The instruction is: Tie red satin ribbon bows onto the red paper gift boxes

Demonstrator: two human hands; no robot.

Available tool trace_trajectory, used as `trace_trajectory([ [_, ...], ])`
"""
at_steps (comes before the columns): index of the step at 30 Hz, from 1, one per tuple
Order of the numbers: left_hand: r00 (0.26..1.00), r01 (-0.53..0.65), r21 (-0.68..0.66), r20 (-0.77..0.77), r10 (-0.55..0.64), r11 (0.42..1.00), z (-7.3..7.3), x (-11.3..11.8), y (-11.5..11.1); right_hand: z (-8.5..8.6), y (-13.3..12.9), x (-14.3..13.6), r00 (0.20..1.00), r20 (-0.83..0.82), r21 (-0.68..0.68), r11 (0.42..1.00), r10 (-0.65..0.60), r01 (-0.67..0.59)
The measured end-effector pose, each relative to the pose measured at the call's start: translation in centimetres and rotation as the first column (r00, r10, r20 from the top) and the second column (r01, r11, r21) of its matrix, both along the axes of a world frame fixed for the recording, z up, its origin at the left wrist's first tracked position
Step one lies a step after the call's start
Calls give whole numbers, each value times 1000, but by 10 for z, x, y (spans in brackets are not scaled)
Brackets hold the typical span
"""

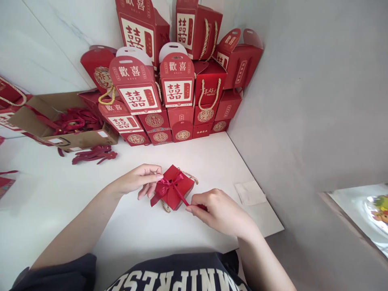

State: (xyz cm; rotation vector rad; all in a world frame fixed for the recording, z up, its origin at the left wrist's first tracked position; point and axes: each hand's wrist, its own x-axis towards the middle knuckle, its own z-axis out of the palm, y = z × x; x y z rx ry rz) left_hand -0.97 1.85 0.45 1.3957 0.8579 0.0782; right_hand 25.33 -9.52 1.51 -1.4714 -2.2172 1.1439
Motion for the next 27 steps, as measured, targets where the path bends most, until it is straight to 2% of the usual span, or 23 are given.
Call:
trace_trajectory([
  [3,1000,6,29,-20,-5,1000,2,3,-1,-9,-6,1,964,265,-16,1000,30,-27],
  [5,1000,-6,69,-2,6,998,4,4,-1,-8,-7,3,934,352,73,997,-57,34],
  [7,999,-23,94,36,19,995,4,6,0,0,-8,1,929,296,297,946,-220,129],
  [9,997,-35,90,72,29,995,2,7,2,8,-6,-10,952,145,527,836,-270,156],
  [10,996,-38,84,84,31,996,0,8,2,10,-5,-19,972,90,604,788,-216,119],
  [11,995,-38,82,94,31,996,-2,8,2,9,-3,-31,992,70,648,761,-108,37],
  [12,994,-39,87,101,30,995,-4,9,2,6,-1,-45,995,99,670,739,-4,-64],
  [13,994,-40,97,103,30,994,-5,9,2,-1,2,-59,987,154,694,708,32,-132],
  [15,995,-44,135,90,32,990,-6,10,0,-18,6,-83,959,281,728,646,26,-231],
  [18,998,-68,263,36,60,962,-6,11,-3,-39,10,-99,958,284,773,599,-35,-208],
  [20,996,-86,378,-3,94,922,-5,12,-5,-40,10,-92,986,166,776,618,-4,-128],
  [22,992,-93,470,-32,122,878,-5,12,-6,-30,10,-74,997,0,727,684,81,-56],
  [25,989,-90,512,-57,138,854,-7,13,-5,-12,10,-38,962,-168,605,793,215,-71],
  [27,986,-88,504,-78,147,859,-9,13,-5,-7,10,-16,965,-161,569,818,209,-83],
])
